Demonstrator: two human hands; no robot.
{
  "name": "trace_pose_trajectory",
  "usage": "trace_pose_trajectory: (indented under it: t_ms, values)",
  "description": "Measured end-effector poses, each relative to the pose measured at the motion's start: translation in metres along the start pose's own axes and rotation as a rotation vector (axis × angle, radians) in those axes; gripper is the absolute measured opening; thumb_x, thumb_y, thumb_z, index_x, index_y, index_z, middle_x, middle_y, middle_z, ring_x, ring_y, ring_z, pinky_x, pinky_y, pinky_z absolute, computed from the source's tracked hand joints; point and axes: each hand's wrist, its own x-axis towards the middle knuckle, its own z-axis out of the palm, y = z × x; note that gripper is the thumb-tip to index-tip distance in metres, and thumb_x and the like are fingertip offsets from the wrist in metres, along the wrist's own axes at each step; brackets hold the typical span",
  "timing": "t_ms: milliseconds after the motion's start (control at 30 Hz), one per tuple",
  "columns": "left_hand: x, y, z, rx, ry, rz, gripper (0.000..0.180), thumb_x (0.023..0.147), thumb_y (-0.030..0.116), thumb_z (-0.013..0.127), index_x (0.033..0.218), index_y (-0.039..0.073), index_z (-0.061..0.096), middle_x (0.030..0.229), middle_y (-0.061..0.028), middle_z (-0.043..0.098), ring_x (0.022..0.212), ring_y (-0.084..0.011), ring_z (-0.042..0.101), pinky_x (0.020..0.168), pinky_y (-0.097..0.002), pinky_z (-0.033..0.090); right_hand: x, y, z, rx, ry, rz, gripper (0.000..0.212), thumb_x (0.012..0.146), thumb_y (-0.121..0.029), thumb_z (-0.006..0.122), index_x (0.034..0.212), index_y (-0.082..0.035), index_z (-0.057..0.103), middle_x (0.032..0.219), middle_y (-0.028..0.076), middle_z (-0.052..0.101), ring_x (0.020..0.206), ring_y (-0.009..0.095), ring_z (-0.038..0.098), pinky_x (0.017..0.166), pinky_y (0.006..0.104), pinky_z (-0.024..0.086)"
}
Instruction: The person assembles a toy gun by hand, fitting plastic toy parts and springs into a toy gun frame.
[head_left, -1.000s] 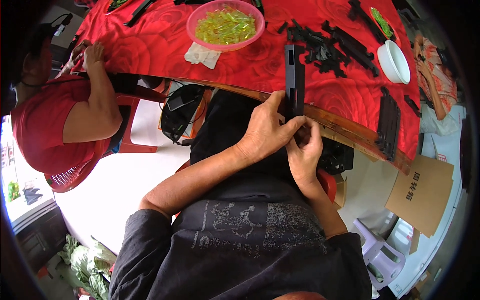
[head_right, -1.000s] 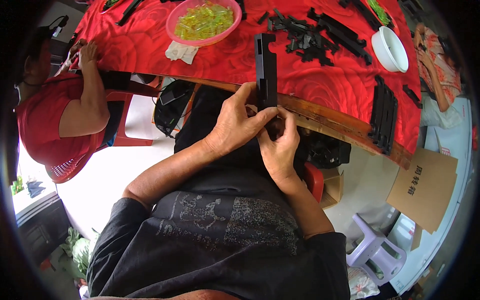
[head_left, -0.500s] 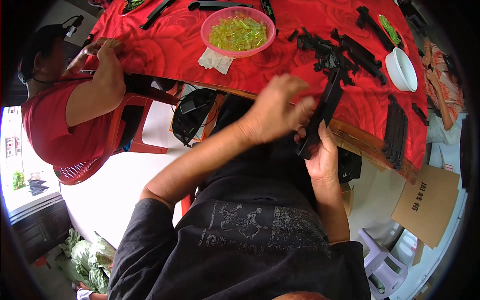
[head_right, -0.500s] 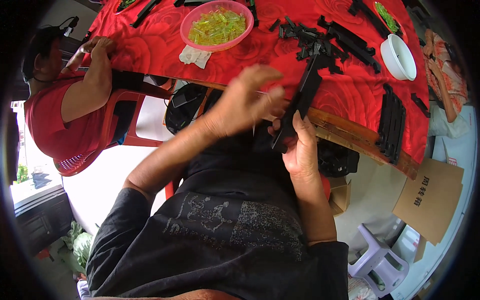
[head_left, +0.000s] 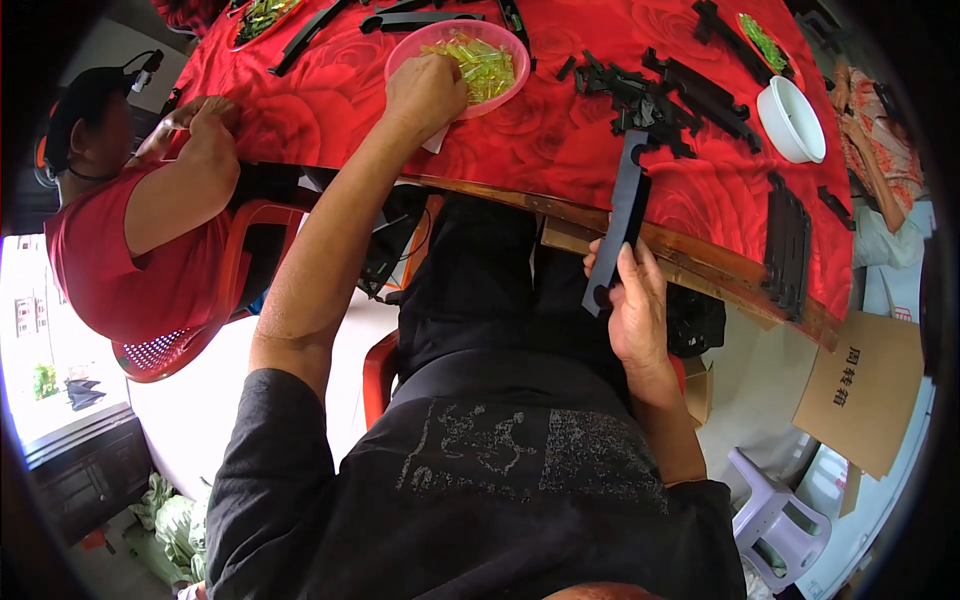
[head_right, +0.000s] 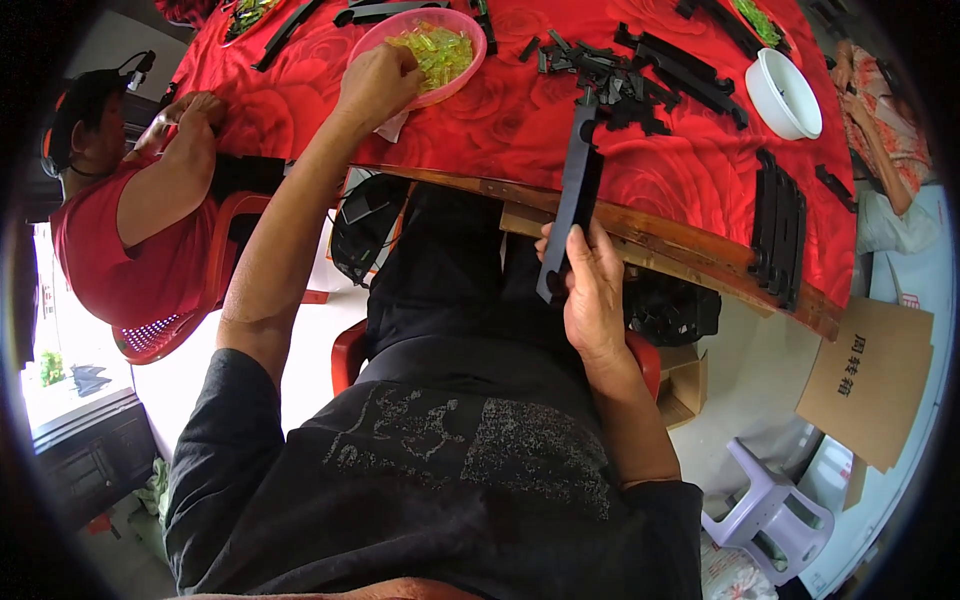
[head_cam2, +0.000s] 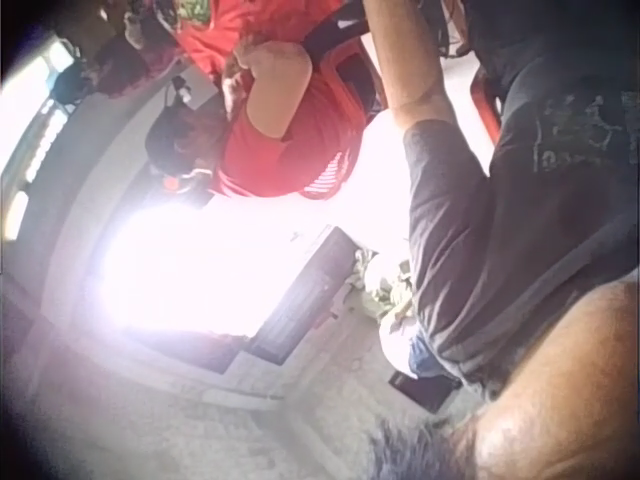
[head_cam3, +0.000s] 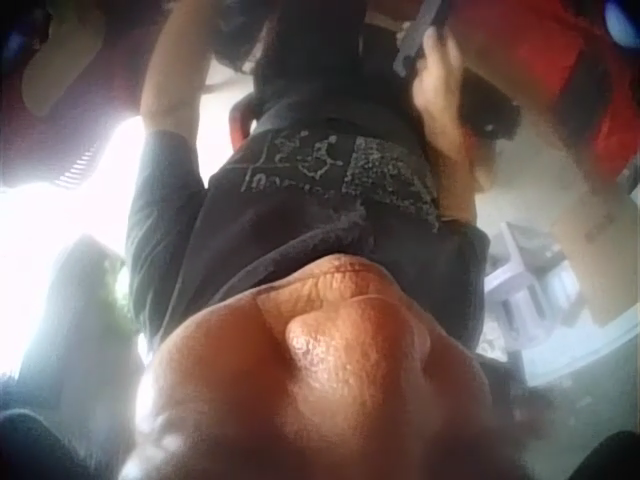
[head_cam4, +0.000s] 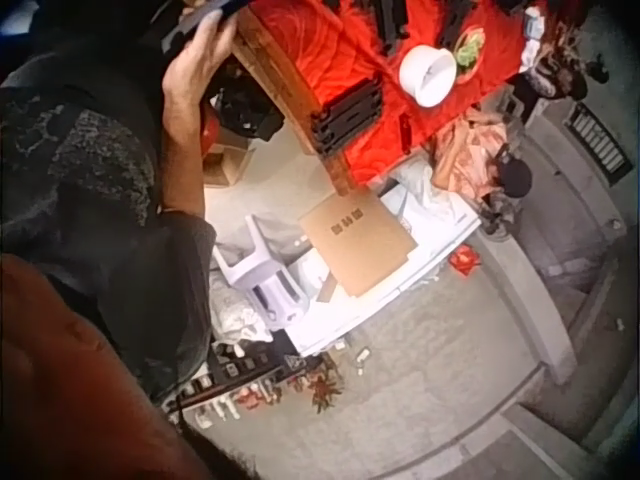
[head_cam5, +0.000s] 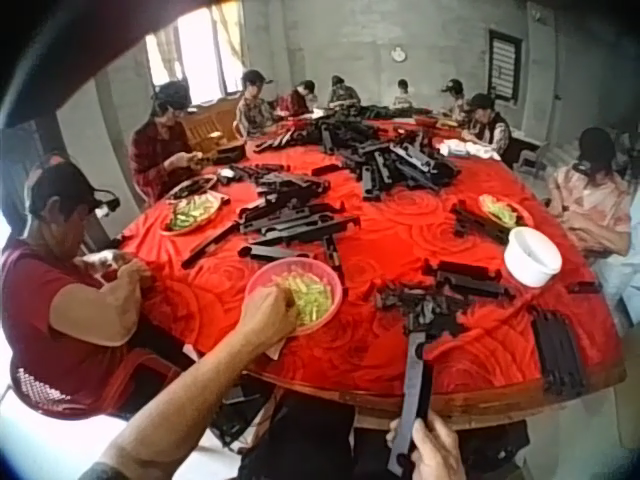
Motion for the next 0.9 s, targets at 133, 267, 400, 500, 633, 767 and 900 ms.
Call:
trace_pose_trajectory:
  t_ms: [133, 267, 400, 500, 633, 767, 900]
  values:
    - [-0.009, 0.005, -0.001, -0.025, 0.255, 0.069, 0.022, 0.086, 0.023, 0.068, 0.097, 0.004, 0.071, 0.084, -0.0162, 0.071, 0.081, -0.0328, 0.070, 0.073, -0.0431, 0.054, 0.002, -0.001, 0.002, -0.011, -0.008, -0.031, 0.033, 0.097, -0.015, 0.067, 0.124, 0.002, 0.058, 0.105, 0.007, 0.065, 0.090, 0.015, 0.065, 0.083, 0.0288, 0.052]
    - [-0.042, 0.058, -0.034, -0.532, 0.106, 0.196, 0.013, 0.089, 0.014, 0.070, 0.094, 0.002, 0.067, 0.077, -0.0143, 0.069, 0.068, -0.0262, 0.067, 0.064, -0.0355, 0.052, 0.006, -0.001, 0.000, -0.029, -0.020, -0.046, 0.037, 0.094, -0.013, 0.071, 0.126, 0.002, 0.058, 0.107, 0.005, 0.065, 0.091, 0.013, 0.064, 0.083, 0.0285, 0.052]
    - [-0.078, 0.097, -0.036, -0.742, -0.047, 0.383, 0.013, 0.088, 0.011, 0.073, 0.096, 0.002, 0.068, 0.081, -0.0122, 0.068, 0.070, -0.0246, 0.067, 0.064, -0.0338, 0.053, 0.006, 0.002, 0.001, -0.013, -0.030, -0.018, 0.040, 0.093, -0.007, 0.071, 0.129, 0.002, 0.057, 0.108, 0.004, 0.065, 0.092, 0.012, 0.064, 0.085, 0.0280, 0.052]
    - [-0.089, 0.110, -0.036, -0.644, -0.091, 0.495, 0.013, 0.087, 0.008, 0.071, 0.099, 0.003, 0.068, 0.084, -0.0101, 0.068, 0.074, -0.0238, 0.068, 0.066, -0.0328, 0.054, 0.005, -0.004, 0.005, -0.027, -0.028, -0.014, 0.044, 0.090, 0.000, 0.071, 0.132, 0.002, 0.056, 0.111, 0.004, 0.064, 0.096, 0.011, 0.062, 0.088, 0.0272, 0.052]
    - [-0.097, 0.118, -0.040, -0.524, -0.191, 0.596, 0.017, 0.082, 0.006, 0.069, 0.099, 0.004, 0.068, 0.087, -0.0119, 0.067, 0.081, -0.0336, 0.069, 0.068, -0.0394, 0.056, 0.004, -0.006, 0.007, -0.064, -0.048, -0.058, 0.050, 0.088, 0.003, 0.071, 0.135, 0.003, 0.054, 0.117, 0.005, 0.062, 0.106, 0.011, 0.060, 0.094, 0.0256, 0.050]
    - [-0.100, 0.122, -0.034, -0.581, -0.198, 0.670, 0.018, 0.082, 0.002, 0.067, 0.100, 0.001, 0.068, 0.088, -0.0138, 0.065, 0.083, -0.0349, 0.069, 0.068, -0.0413, 0.056, 0.004, -0.004, 0.002, -0.035, -0.071, -0.064, 0.054, 0.087, 0.005, 0.070, 0.138, 0.004, 0.051, 0.127, 0.008, 0.061, 0.117, 0.014, 0.057, 0.102, 0.0275, 0.045]
    - [-0.104, 0.125, -0.032, -0.537, -0.223, 0.692, 0.017, 0.081, 0.000, 0.066, 0.098, -0.001, 0.065, 0.088, -0.0147, 0.064, 0.084, -0.0349, 0.069, 0.069, -0.0413, 0.056, 0.003, -0.005, 0.004, -0.018, -0.083, -0.078, 0.055, 0.088, 0.005, 0.068, 0.139, 0.005, 0.049, 0.133, 0.010, 0.059, 0.123, 0.016, 0.055, 0.107, 0.0297, 0.043]
